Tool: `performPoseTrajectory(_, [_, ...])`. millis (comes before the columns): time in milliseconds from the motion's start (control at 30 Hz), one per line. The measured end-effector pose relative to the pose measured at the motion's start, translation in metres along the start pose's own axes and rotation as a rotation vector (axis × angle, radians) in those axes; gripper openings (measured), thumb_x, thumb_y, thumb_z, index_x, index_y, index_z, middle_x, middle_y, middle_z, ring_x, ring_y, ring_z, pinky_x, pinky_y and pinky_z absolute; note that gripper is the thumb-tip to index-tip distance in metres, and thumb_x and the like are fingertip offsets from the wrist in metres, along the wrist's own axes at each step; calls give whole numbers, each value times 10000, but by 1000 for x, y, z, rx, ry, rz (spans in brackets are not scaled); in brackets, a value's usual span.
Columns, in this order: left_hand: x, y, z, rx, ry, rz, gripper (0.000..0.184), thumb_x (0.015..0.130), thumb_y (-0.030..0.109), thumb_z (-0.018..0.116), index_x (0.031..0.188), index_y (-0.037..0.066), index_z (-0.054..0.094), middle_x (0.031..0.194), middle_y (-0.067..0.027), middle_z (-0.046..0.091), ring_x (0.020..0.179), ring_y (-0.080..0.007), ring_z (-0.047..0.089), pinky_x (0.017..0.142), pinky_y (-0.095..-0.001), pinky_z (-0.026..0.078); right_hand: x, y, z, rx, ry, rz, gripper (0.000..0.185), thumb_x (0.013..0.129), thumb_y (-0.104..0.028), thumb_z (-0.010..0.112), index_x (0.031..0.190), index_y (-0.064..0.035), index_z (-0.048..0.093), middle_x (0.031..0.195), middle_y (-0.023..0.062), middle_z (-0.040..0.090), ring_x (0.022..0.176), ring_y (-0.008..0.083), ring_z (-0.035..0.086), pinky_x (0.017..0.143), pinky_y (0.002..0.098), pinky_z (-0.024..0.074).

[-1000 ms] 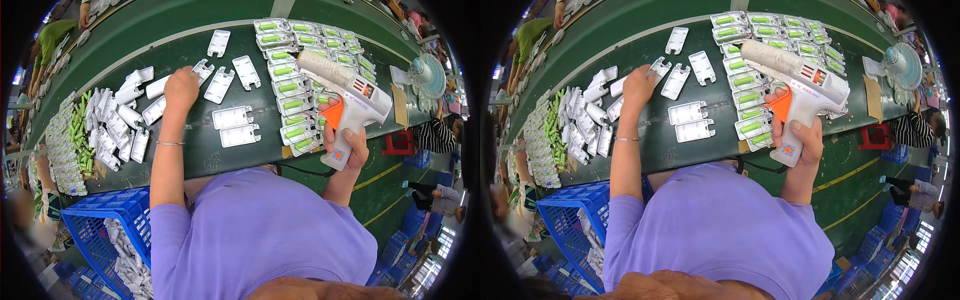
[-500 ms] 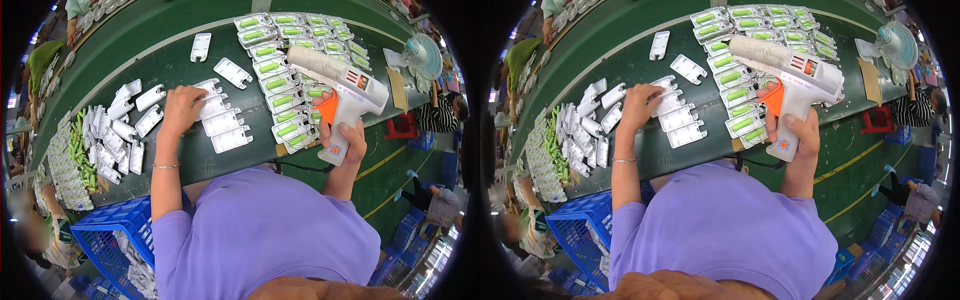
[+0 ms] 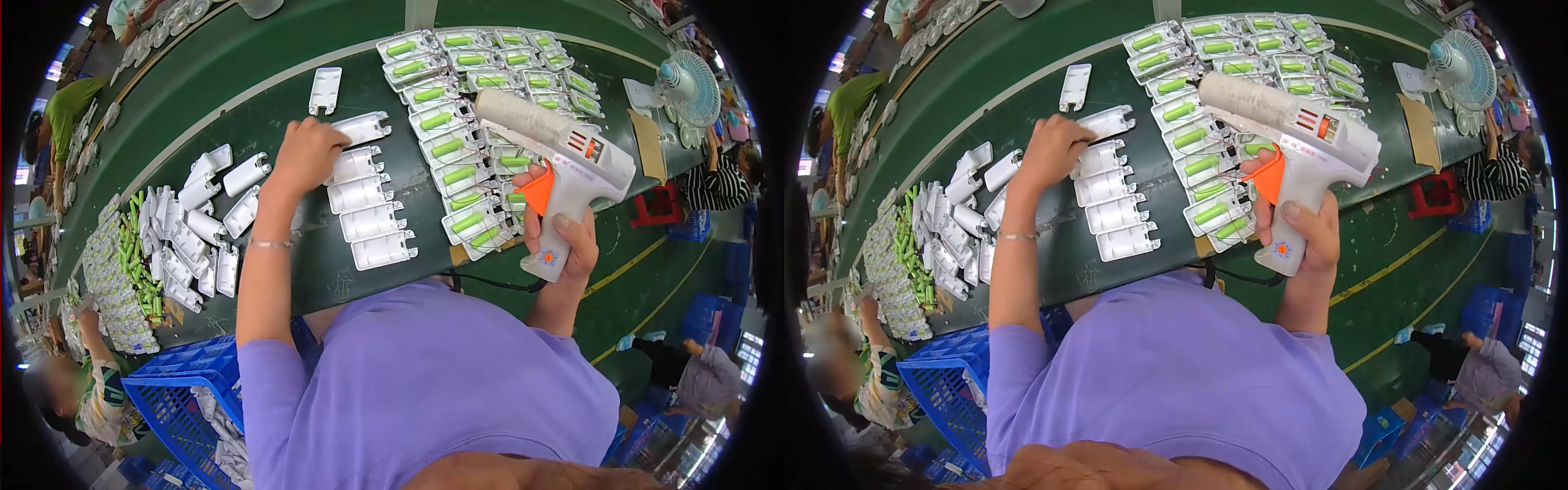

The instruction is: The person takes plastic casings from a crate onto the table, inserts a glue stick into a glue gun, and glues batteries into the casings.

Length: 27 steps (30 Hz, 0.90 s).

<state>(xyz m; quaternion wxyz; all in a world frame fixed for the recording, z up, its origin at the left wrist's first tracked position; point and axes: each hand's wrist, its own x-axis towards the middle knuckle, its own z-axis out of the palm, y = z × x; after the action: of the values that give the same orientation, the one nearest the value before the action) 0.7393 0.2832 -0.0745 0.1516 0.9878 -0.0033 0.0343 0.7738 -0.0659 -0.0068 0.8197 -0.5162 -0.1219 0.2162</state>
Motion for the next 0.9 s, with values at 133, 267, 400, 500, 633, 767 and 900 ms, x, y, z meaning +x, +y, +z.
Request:
performPoseTrajectory(133, [0, -30, -5, -269, 27, -97, 274, 775, -4, 527, 923, 121, 720, 899, -89, 674, 978, -256, 567, 889, -380, 424, 5, -1, 1, -33, 19, -4, 707, 734, -227, 591, 1287, 155, 371, 1166, 316, 520, 548, 135, 503, 463, 225, 434])
performPoseTrajectory(267, [51, -62, -5, 209, 239, 177, 544, 720, -108, 488, 1154, 192, 622, 1269, -34, 548, 1154, -285, 489, 940, -394, 414, 5, -2, 7, -28, 10, -3, 704, 734, -233, 586, 1280, 156, 377, 1160, 313, 523, 540, 135, 498, 466, 227, 431])
performPoseTrajectory(400, [72, -82, 2, 368, 130, 127, 421, 758, -7, 551, 1113, 195, 651, 1163, -20, 593, 1156, -263, 485, 949, -421, 397, 2, -3, 9, -26, 4, -21, 715, 726, -223, 594, 1283, 162, 366, 1165, 316, 521, 547, 135, 501, 464, 225, 432])
performPoseTrajectory(500, [68, -80, -2, 440, 87, 0, 306, 764, 81, 620, 1048, 177, 683, 993, -39, 636, 1037, -271, 562, 882, -406, 456, -1, -2, 4, -10, 29, -10, 729, 717, -217, 604, 1287, 164, 355, 1165, 317, 522, 555, 136, 505, 462, 222, 433])
performPoseTrajectory(633, [55, -39, -5, 205, 50, -149, 403, 718, 222, 730, 1087, 95, 631, 972, -140, 647, 910, -334, 628, 783, -428, 514, 6, 0, 3, -35, 16, 6, 731, 719, -226, 603, 1289, 159, 356, 1173, 319, 515, 559, 135, 504, 463, 221, 432])
performPoseTrajectory(767, [49, -16, 3, 25, -44, -221, 420, 776, 240, 665, 1137, 31, 608, 975, -204, 658, 918, -371, 624, 836, -436, 495, 9, 1, 10, -20, -16, -1, 737, 721, -232, 601, 1293, 157, 347, 1181, 325, 505, 556, 134, 499, 458, 220, 431])
performPoseTrajectory(900, [19, -17, -12, -49, 96, -324, 320, 842, 192, 558, 1135, 78, 620, 978, -185, 665, 925, -372, 625, 841, -430, 497, 4, 4, 9, -30, -20, 7, 748, 718, -237, 604, 1296, 158, 340, 1188, 324, 501, 561, 134, 502, 441, 213, 430])
